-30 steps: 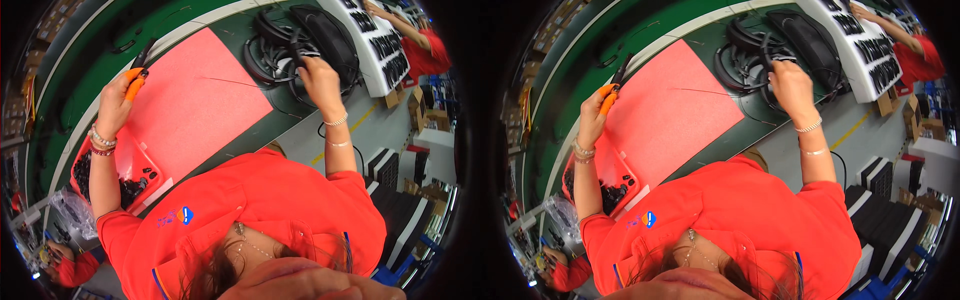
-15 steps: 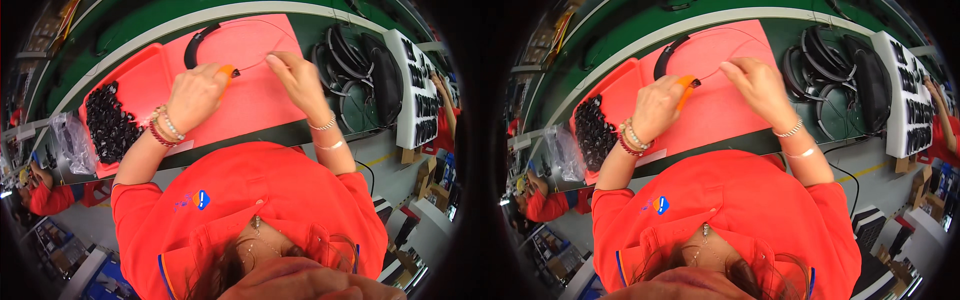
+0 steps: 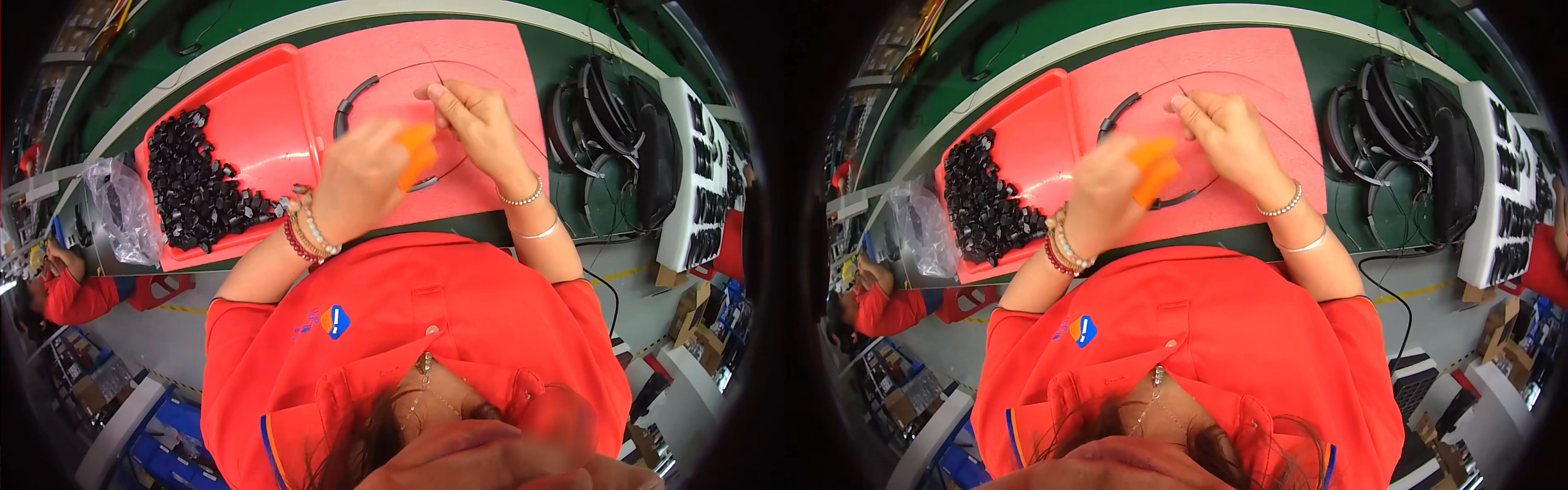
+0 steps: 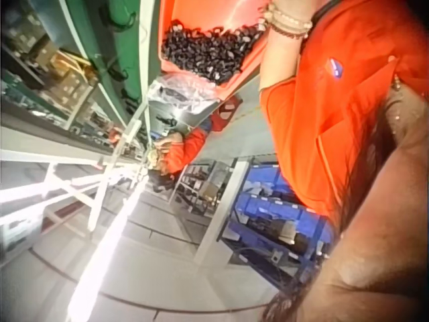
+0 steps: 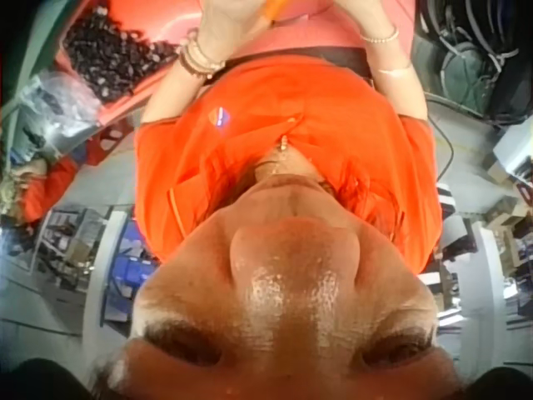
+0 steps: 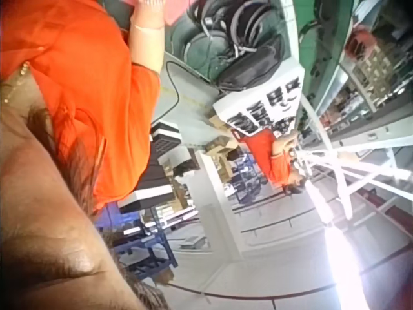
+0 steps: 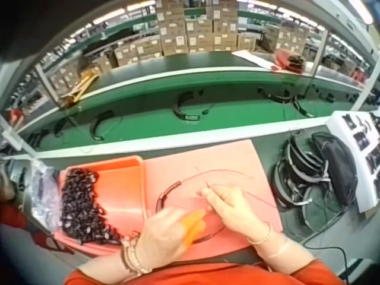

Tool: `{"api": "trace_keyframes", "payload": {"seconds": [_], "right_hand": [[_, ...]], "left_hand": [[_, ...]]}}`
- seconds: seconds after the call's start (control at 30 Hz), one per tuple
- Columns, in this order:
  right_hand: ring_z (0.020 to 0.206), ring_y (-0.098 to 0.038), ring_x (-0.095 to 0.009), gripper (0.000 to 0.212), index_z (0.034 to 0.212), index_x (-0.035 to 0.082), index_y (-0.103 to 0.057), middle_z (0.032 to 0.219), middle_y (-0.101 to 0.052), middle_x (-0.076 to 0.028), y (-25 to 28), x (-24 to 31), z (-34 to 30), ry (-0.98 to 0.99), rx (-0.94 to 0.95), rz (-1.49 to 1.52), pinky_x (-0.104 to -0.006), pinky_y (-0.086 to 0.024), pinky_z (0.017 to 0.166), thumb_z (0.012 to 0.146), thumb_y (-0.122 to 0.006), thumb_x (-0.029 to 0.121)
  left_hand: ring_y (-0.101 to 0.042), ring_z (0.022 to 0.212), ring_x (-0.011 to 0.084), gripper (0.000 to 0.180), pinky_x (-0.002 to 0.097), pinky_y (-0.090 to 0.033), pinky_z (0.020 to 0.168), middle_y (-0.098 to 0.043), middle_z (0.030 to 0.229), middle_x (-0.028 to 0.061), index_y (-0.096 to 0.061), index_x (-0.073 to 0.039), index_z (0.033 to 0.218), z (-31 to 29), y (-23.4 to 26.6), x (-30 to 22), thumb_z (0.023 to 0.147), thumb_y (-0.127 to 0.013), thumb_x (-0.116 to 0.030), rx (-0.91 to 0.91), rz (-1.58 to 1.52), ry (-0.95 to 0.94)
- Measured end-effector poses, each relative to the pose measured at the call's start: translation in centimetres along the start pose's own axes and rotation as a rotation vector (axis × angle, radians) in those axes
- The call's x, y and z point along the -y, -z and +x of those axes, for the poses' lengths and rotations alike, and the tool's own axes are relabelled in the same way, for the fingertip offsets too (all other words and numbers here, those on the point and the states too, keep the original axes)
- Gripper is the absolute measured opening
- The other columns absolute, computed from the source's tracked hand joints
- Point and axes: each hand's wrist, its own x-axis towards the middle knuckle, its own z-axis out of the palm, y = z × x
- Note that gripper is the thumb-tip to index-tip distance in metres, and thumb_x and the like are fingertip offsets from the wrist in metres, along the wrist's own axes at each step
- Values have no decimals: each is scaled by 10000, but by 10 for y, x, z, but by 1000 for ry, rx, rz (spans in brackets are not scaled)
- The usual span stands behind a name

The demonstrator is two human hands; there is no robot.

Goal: Assembling small black components onto a wire or headband frame using pliers at a factory workstation.

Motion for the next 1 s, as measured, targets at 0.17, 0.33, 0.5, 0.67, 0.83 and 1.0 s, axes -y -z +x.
{"api": "trace_keyframes", "payload": {"seconds": [0.17, 0.33, 0.5, 0.67, 0.83, 1.0], "right_hand": [[540, -532, -276, 227, 806, -25, -604, 635, -548, -145, -14, 12, -9, 261, 28, -238, -355, -410, 504, 910, -558, 170], [623, -552, -360, 186, 788, -17, -580, 682, -548, -182, -17, 10, -13, 379, -3, -330, -405, -425, 536, 893, -573, 136], [630, -551, -370, 183, 768, -9, -555, 671, -534, -185, -17, 10, -15, 422, 12, -363, -425, -424, 542, 889, -571, 128], [621, -592, -303, 174, 809, -6, -589, 688, -574, -154, -15, 9, -15, 375, 85, -423, -387, -442, 541, 890, -582, 148], [653, -598, -107, 207, 929, -21, -637, 749, -646, -71, -22, 10, -10, 19, 52, 219, -269, -465, 567, 872, -644, 178], [638, -573, -67, 182, 949, -21, -650, 725, -646, -25, -31, 13, -4, -26, 204, 389, -216, -466, 580, 854, -666, 133]], "left_hand": [[-553, 691, 259, 230, 325, -456, 583, -590, 804, 88, -674, -48, 967, 27, 4, 10, 739, -704, -28, -260, 166, 52], [-571, 707, 206, 191, 276, -458, 610, -611, 848, 79, -684, -26, 963, 19, -3, 17, 775, -670, 7, -218, 95, 126], [-572, 761, 84, 158, 202, -447, 639, -633, 890, 54, -679, 8, 969, 11, -5, 16, 828, -622, 47, -180, -428, 409], [-575, 767, 94, 116, 205, -449, 672, -632, 885, 62, -667, 27, 938, 11, -8, 16, 838, -610, 40, -186, -449, 466], [-573, 796, 100, 100, 216, -448, 710, -628, 908, 61, -645, 31, 937, 3, -7, 25, 858, -584, 38, -272, -630, 515], [-591, 737, 168, 43, 277, -464, 635, -586, 771, 66, -636, -7, 864, -2, -1, 20, 833, -609, -15, -389, -573, 547]]}}
